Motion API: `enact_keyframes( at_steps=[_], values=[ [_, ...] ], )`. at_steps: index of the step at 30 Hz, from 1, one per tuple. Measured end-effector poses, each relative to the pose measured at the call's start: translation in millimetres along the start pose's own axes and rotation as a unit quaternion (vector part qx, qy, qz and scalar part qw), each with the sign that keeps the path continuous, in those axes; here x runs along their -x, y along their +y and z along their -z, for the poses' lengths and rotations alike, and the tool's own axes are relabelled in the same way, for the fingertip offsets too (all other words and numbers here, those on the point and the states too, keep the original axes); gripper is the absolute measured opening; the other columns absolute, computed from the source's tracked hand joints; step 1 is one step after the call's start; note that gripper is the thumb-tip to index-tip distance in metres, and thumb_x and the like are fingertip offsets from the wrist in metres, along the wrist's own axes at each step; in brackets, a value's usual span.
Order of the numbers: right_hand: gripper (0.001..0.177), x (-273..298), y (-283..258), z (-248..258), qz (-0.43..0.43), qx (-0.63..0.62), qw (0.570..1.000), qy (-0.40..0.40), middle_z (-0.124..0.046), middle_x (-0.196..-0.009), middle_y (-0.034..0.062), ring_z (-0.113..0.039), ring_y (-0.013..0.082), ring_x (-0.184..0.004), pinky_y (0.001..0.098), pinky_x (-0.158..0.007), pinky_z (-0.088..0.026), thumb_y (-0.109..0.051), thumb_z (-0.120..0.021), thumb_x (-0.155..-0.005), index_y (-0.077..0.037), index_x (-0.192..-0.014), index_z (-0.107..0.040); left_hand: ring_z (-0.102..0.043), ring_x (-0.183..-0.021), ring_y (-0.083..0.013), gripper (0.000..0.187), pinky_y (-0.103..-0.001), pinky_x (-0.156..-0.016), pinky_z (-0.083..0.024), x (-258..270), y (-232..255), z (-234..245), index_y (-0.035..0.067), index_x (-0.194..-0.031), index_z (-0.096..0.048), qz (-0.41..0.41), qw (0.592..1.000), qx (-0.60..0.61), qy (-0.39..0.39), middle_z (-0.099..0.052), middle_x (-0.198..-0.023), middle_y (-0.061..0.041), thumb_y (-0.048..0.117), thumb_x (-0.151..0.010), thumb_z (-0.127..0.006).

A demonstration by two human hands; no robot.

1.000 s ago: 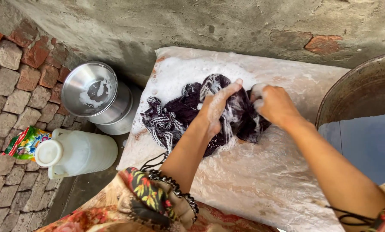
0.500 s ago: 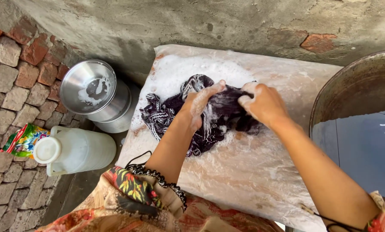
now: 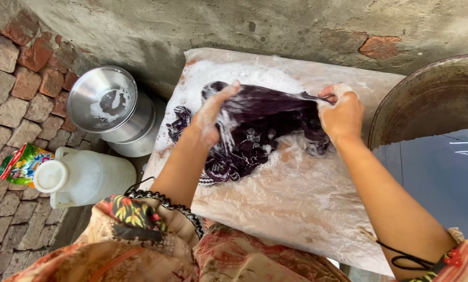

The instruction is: The recorder is washing a dark purple garment by hand using soapy water on a table.

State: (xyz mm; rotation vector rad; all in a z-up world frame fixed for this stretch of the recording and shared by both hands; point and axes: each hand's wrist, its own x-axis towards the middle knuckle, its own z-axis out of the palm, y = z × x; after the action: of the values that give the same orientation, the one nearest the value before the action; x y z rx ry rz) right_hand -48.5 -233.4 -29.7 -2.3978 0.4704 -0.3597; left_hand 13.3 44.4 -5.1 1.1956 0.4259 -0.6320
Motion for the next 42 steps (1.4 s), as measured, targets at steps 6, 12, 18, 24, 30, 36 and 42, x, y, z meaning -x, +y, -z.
enact_keyframes(
  at_steps=[6, 12, 18, 24, 30, 36, 42],
  values=[
    [0.018, 14, 22, -14, -0.008, -0.024, 0.998, 0.062, -0.074, -0.096, 0.0184, -0.074, 0.0290, -0.090, 0.0372, -0.083, -0.055, -0.003, -0.067, -0.090, -0.009, -0.105, -0.075, -0.066, -0.085, -0.0214, 0.040, -0.038, -0.071, -0.053, -23, 5, 58, 0.012, -0.109, -0.069, -0.061, 0.986, 0.158, 0.007, -0.073, -0.102, -0.006, 0.039, -0.082, -0.081],
    [0.026, 8, 4, -8, -0.116, -0.233, 0.965, 0.040, -0.073, -0.101, 0.0101, -0.065, 0.0164, -0.072, 0.0330, -0.063, -0.047, -0.001, -0.067, -0.088, -0.013, -0.110, -0.072, -0.069, -0.077, -0.0224, 0.017, -0.040, -0.074, -0.062, -27, -17, 65, 0.006, -0.099, -0.066, -0.023, 0.948, 0.318, 0.012, -0.071, -0.091, -0.007, 0.016, -0.090, -0.076],
    [0.008, 11, -49, 54, -0.238, -0.437, 0.864, -0.074, -0.067, -0.084, 0.0037, -0.065, 0.0177, -0.067, 0.0352, -0.051, -0.051, -0.012, -0.057, -0.094, -0.010, -0.097, -0.064, -0.069, -0.084, -0.0273, 0.025, -0.048, -0.081, -0.065, -40, -26, 62, 0.007, -0.111, -0.065, -0.042, 0.935, 0.352, -0.014, -0.068, -0.097, -0.010, 0.001, -0.087, -0.062],
    [0.015, 5, -8, 38, 0.051, -0.140, 0.988, 0.048, -0.067, -0.106, 0.0125, -0.062, 0.0254, -0.097, 0.0415, -0.087, -0.052, -0.012, -0.064, -0.108, -0.002, -0.119, -0.060, -0.071, -0.090, -0.0268, 0.037, -0.046, -0.077, -0.061, -26, 4, 53, 0.015, -0.125, -0.064, -0.150, 0.956, 0.254, -0.008, -0.069, -0.111, -0.012, 0.007, -0.089, -0.060],
    [0.087, 52, -37, 32, 0.082, 0.232, 0.958, -0.148, -0.057, -0.118, 0.0252, -0.054, 0.0384, -0.117, 0.0523, -0.101, -0.042, -0.026, -0.083, -0.068, -0.008, -0.144, -0.045, -0.070, -0.100, -0.0246, 0.036, -0.039, -0.087, -0.057, -16, -14, 93, 0.014, -0.122, -0.071, -0.285, 0.920, -0.270, -0.006, -0.074, -0.116, -0.012, 0.014, -0.086, -0.073],
    [0.095, 53, -9, 19, -0.015, 0.138, 0.950, -0.280, -0.047, -0.140, 0.0273, -0.045, 0.0420, -0.130, 0.0491, -0.105, -0.038, -0.053, -0.085, -0.077, -0.008, -0.147, -0.039, -0.053, -0.124, -0.0332, 0.057, -0.042, -0.108, -0.040, -10, -22, 119, 0.022, -0.124, -0.073, -0.144, 0.679, -0.714, -0.095, -0.054, -0.139, -0.014, 0.028, -0.069, -0.089],
    [0.078, 28, -22, 16, -0.152, 0.184, 0.917, -0.320, -0.074, -0.112, 0.0198, -0.073, 0.0325, -0.112, 0.0415, -0.100, -0.054, -0.043, -0.081, -0.080, -0.003, -0.141, -0.055, -0.062, -0.125, -0.0260, 0.055, -0.040, -0.108, -0.044, -14, 4, 66, 0.012, -0.126, -0.068, -0.024, 0.846, -0.524, -0.096, -0.068, -0.133, -0.009, 0.042, -0.080, -0.077]
  ],
)
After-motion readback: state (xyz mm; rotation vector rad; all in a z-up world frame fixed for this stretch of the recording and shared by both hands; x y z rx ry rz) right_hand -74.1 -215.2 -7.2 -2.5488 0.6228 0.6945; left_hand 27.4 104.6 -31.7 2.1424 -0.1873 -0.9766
